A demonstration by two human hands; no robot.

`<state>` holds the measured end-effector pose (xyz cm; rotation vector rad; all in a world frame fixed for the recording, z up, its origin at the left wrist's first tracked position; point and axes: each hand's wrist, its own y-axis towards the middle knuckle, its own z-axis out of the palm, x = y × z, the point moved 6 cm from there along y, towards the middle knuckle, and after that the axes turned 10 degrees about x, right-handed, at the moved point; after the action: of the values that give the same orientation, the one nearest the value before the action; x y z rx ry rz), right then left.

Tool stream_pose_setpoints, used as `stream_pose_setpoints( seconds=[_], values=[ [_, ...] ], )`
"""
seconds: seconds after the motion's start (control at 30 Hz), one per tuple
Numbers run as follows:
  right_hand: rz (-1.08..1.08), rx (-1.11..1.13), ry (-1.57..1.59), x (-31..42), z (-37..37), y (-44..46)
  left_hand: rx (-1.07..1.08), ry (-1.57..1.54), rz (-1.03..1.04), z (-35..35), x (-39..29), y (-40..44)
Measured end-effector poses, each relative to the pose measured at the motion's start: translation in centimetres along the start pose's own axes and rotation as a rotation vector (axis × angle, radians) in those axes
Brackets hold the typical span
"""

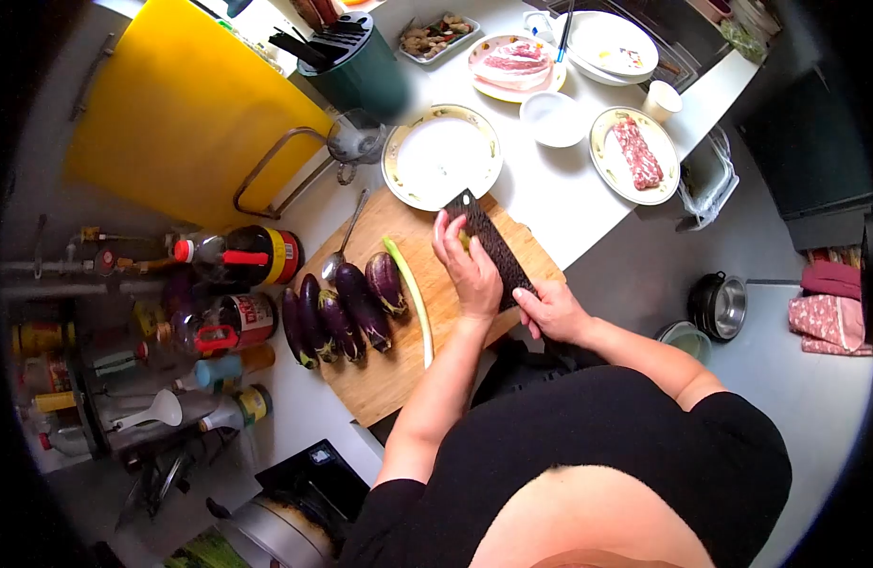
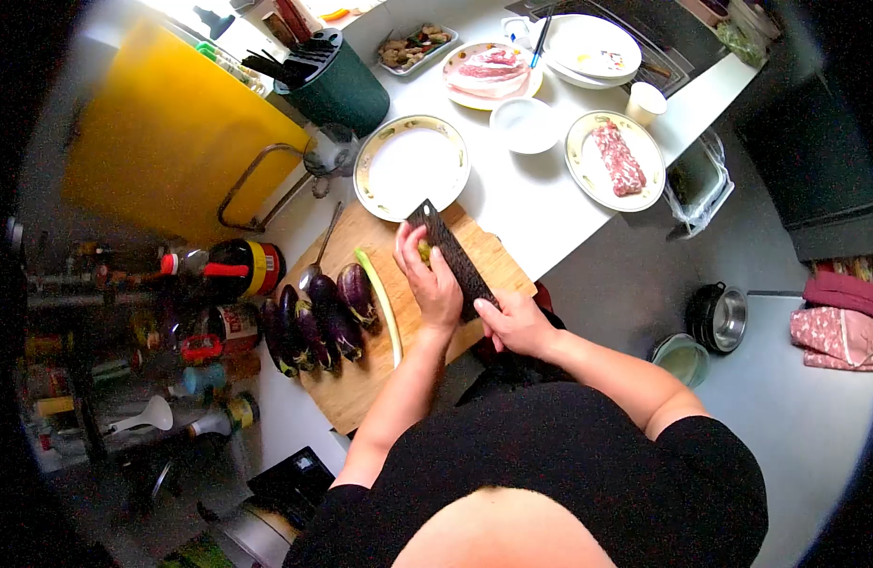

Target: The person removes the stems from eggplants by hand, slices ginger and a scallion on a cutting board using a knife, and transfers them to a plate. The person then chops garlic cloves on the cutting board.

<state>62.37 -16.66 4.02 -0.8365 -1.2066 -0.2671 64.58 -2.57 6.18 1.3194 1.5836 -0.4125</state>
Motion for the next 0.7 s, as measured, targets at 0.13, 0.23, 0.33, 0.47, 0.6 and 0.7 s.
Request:
stream_pose_setpoints(
  seconds=[0.13,0.23,0.33,0.47,0.6,0.7],
  values=[
    [-0.115,-0.021,-0.023,5.1,-1.5,3.6,-0.065,0.024,0.072,-0.1,1.4,6.3],
    [-0.104,-0.019,0.019,5.3,-3.0,7.4,-0.105,0.101,0.101,0.4,5.2,9.9],
    [-0.100,-0.003,0.047,6.2,-4.1,8.5,-0.105,0.218,0.090,0.3,7.6,12.1],
    [-0.054,0.011,0.073,6.1,-5.6,8.6,0.051,0.494,-0.062,0.5,9.4,13.5],
    [-0.043,0.035,0.045,6.2,-6.7,8.4,0.110,0.515,-0.130,0.3,9.9,13.8],
    [-0.037,0.018,0.015,6.2,-7.4,8.2,0.080,0.342,-0.134,-1.1,8.7,13.4]
  ],
)
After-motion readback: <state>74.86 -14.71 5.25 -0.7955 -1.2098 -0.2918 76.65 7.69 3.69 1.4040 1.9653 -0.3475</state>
